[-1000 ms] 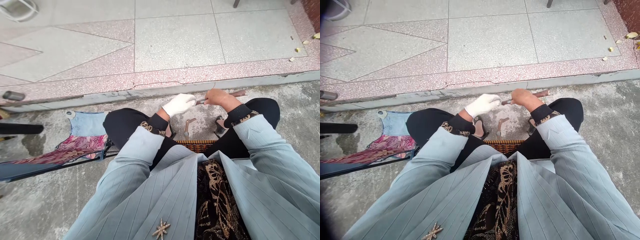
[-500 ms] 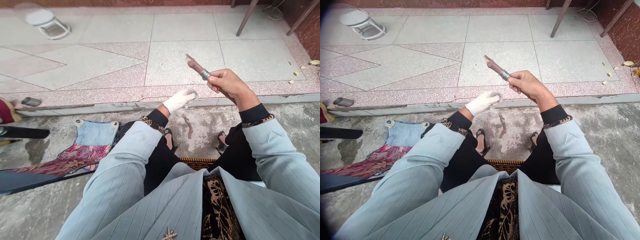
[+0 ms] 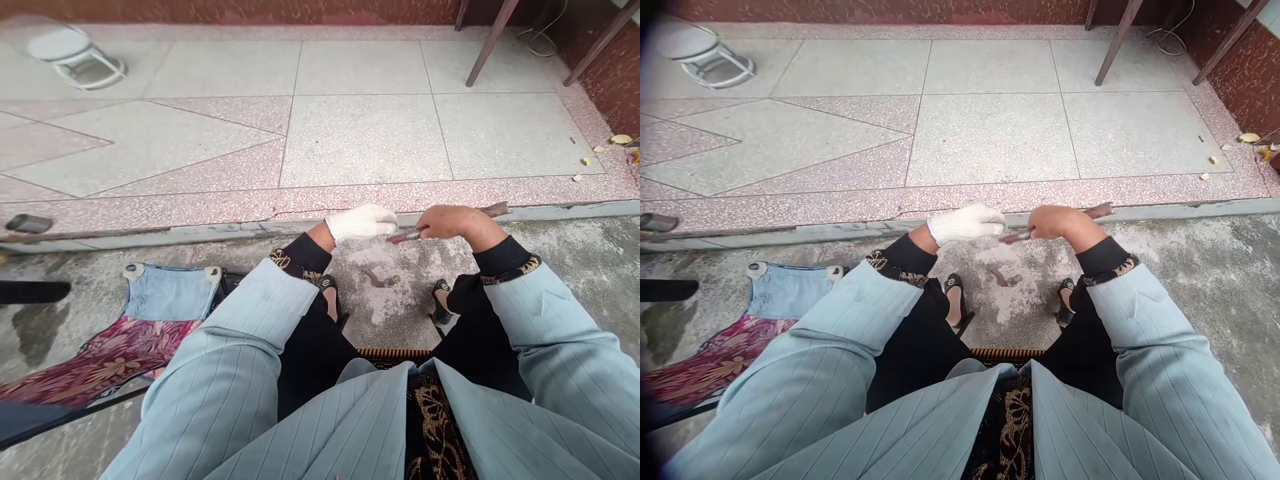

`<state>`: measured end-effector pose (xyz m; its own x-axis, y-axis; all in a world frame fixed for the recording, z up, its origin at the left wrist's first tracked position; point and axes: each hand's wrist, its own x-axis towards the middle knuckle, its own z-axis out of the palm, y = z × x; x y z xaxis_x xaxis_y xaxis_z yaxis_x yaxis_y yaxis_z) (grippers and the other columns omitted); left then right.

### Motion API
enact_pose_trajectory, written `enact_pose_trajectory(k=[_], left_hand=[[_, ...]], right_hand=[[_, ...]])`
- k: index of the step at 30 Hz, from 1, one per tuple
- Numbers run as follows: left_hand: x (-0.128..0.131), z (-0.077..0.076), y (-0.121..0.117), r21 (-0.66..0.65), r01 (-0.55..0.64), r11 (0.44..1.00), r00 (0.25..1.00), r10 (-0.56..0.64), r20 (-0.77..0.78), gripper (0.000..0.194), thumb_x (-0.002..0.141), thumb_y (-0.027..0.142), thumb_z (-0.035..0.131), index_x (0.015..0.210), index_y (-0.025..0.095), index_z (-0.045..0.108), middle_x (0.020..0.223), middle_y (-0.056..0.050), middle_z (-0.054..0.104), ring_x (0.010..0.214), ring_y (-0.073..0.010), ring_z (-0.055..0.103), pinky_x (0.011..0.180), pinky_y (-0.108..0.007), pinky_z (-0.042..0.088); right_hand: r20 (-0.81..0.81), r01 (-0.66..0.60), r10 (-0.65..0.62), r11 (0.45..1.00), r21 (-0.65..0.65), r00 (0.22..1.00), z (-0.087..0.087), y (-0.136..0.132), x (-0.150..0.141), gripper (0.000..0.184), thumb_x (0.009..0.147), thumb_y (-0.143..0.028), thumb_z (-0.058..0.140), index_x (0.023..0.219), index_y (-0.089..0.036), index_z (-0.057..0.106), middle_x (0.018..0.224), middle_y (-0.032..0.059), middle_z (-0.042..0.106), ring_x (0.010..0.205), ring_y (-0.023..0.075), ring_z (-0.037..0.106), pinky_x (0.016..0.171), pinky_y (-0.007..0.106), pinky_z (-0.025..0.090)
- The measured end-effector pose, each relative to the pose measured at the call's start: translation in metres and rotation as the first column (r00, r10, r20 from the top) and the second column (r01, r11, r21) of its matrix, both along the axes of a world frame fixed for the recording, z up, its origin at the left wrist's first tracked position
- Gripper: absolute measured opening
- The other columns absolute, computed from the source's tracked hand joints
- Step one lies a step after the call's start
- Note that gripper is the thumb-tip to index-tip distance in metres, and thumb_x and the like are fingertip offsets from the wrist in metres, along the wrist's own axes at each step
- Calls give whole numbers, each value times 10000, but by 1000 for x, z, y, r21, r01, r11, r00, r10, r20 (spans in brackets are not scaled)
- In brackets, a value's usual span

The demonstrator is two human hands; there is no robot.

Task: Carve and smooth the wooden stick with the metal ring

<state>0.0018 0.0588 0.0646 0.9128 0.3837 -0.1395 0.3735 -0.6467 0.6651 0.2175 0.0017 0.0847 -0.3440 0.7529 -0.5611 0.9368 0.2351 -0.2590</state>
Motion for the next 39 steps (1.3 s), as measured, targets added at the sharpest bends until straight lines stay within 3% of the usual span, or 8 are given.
enact_pose_trajectory(k=[7,14,18,23,27,30,34,39], left_hand=[[7,-4,-9,-464,-1,886,978,97,183,310,832,458,607,862,158,676,715,-21,622,634,-117,533,632,-247,429],[12,-11,-29,-770,-9,638,872,382,306,361,924,528,534,923,170,583,591,65,350,466,-63,318,504,-228,425],[17,-10,-41,-781,-29,624,909,341,238,337,941,477,526,946,149,603,585,64,367,458,-55,287,443,-196,328],[18,8,-50,-583,-24,812,948,204,245,260,919,350,536,862,120,644,817,-39,619,644,-83,485,600,-212,406],[11,15,-47,-362,-35,932,978,106,179,279,925,351,501,875,132,665,801,-25,634,678,-110,522,669,-241,410],[4,8,-39,-134,-26,991,991,43,123,291,937,348,468,930,155,685,822,-15,648,725,-129,555,708,-250,397],[1,0,-31,70,1,998,999,-3,35,282,923,326,483,998,167,704,839,-22,670,786,-152,588,733,-252,392],[5,-4,-37,-111,-66,992,983,84,165,332,958,373,431,968,145,672,812,-25,654,711,-129,561,711,-250,415]], right_hand=[[-562,-130,-28,962,-239,827,32,-26,24,317,782,-490,711,958,-232,766,741,-9,653,649,137,565,595,259,440],[-903,461,-346,864,-202,255,46,-32,27,353,871,-471,680,733,-164,571,691,10,528,564,88,428,530,250,359],[-885,616,-368,777,-125,284,40,-26,25,345,915,-444,617,715,-172,546,662,13,508,567,97,429,532,254,353],[-651,704,-458,689,169,605,26,-19,36,249,911,-328,577,752,-140,613,616,9,508,556,103,424,552,271,314],[-330,532,-441,799,280,835,15,-20,39,203,886,-276,559,865,-138,707,741,60,633,627,139,495,597,293,326],[-228,306,-282,949,72,932,8,-27,34,146,817,-278,648,820,-175,752,751,70,675,668,177,546,613,308,354],[-388,60,-126,982,-177,913,8,-42,27,146,696,-369,796,750,-236,773,668,25,666,686,207,577,595,306,391],[-655,63,-174,980,-190,735,32,-53,37,370,806,-519,711,932,-175,756,737,20,647,661,127,530,607,266,399]])
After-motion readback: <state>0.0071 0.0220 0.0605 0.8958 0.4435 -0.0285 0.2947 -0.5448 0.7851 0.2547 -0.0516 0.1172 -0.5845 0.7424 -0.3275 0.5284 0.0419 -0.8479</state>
